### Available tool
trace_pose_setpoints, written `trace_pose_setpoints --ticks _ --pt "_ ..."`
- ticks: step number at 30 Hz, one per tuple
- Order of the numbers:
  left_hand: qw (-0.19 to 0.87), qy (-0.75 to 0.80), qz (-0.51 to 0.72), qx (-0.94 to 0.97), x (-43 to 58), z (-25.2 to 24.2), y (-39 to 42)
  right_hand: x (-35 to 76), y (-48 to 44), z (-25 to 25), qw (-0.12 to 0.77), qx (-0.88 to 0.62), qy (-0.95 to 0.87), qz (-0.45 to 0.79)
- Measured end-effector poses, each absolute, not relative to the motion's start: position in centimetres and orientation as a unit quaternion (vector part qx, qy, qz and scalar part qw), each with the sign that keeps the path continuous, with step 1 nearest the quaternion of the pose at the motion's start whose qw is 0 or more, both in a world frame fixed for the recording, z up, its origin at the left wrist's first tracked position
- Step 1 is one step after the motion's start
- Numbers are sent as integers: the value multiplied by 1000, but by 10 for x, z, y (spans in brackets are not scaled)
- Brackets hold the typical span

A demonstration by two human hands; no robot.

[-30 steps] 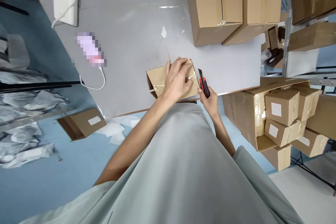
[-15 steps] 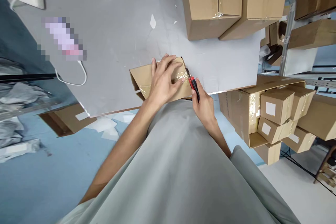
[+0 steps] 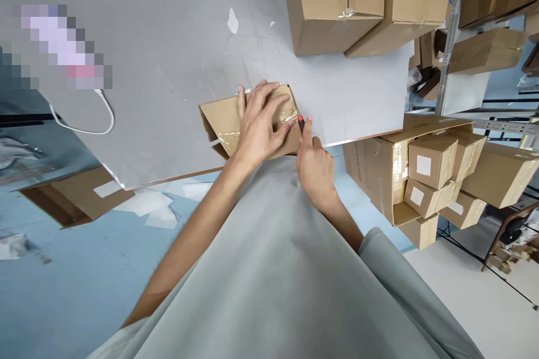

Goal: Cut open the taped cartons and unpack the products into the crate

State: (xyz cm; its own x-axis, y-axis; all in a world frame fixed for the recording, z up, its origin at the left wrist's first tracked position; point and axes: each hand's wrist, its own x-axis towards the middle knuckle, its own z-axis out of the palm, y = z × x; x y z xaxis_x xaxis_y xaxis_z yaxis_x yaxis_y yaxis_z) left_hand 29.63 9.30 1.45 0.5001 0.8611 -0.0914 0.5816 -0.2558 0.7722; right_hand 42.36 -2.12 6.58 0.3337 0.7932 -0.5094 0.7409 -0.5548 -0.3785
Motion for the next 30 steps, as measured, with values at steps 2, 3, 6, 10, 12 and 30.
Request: trace_pose_setpoints --ticks 2,3,6,10,12,30 --pt "389 464 183 775 296 13 91 419 -17 72 12 -815 -481 323" --pt "388 463 184 776 295 11 90 418 -18 76 -2 -814 -487 317" --pt "381 461 185 780 293 6 90 419 -28 90 -67 -808 -493 316" --pt "364 458 179 791 293 -3 95 423 -44 114 -163 -798 -476 332" --pt "357 456 177 796 293 -6 97 427 -50 125 -161 -794 -476 342" --pt "232 702 226 634 178 -18 28 554 -7 -173 181 -876 -340 289"
